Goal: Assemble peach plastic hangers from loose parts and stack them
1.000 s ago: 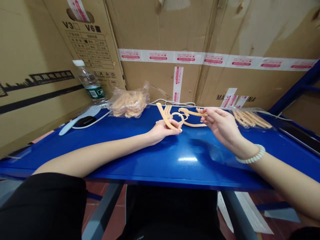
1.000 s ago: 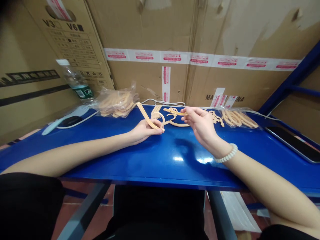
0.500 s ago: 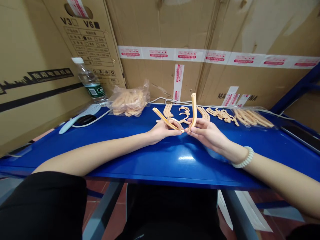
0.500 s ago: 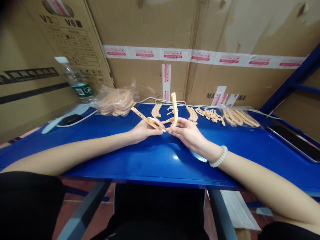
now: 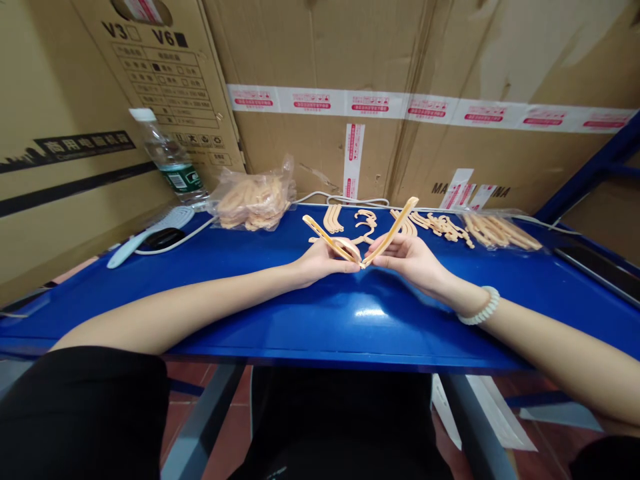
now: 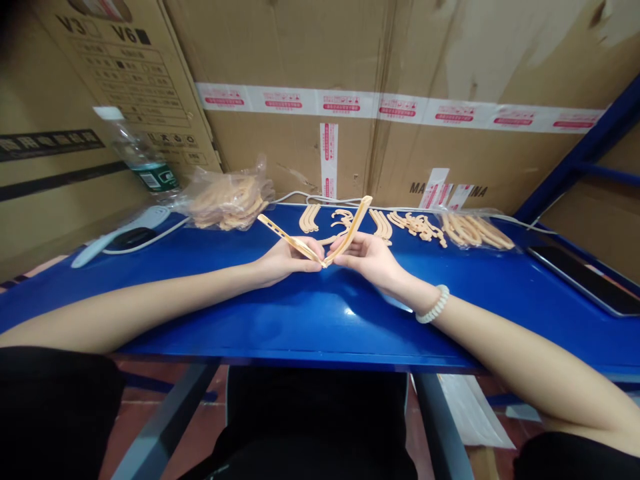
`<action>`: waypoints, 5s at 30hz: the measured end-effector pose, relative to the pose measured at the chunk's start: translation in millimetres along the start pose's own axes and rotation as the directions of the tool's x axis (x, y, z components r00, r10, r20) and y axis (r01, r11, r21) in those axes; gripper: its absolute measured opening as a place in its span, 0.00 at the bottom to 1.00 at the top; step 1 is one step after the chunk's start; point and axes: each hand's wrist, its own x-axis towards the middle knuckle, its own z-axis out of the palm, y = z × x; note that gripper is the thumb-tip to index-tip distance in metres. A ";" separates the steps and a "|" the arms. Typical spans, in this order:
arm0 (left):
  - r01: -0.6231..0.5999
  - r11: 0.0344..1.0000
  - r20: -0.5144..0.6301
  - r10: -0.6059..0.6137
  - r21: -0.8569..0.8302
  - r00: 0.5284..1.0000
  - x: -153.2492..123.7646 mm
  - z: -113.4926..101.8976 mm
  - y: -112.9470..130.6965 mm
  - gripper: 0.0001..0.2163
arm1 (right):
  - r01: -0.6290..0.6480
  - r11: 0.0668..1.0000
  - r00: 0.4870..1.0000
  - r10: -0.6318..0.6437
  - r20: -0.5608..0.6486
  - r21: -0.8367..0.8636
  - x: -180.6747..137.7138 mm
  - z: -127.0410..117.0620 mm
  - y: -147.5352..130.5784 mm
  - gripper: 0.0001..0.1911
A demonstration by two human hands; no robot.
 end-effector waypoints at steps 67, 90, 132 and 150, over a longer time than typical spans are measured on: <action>-0.450 0.301 0.321 0.392 0.841 0.862 17.7 -86.5 -6.6 0.10 | 0.262 0.354 0.951 0.064 0.303 -0.898 30.6 -107.1 -22.9 0.15; -0.608 0.242 0.532 0.314 0.756 0.787 9.8 -73.2 -0.4 0.06 | 0.259 0.467 0.861 0.285 0.421 -0.846 25.8 -104.5 -34.2 0.13; -0.452 0.377 0.312 0.377 0.809 0.872 18.8 -79.5 -13.6 0.07 | 0.181 0.274 0.939 0.236 0.248 -0.945 26.8 -119.4 -38.5 0.25; -0.364 0.490 0.199 0.355 0.792 0.913 22.8 -83.0 -11.9 0.07 | 0.152 0.147 0.947 0.260 0.187 -0.977 31.4 -120.3 -27.2 0.12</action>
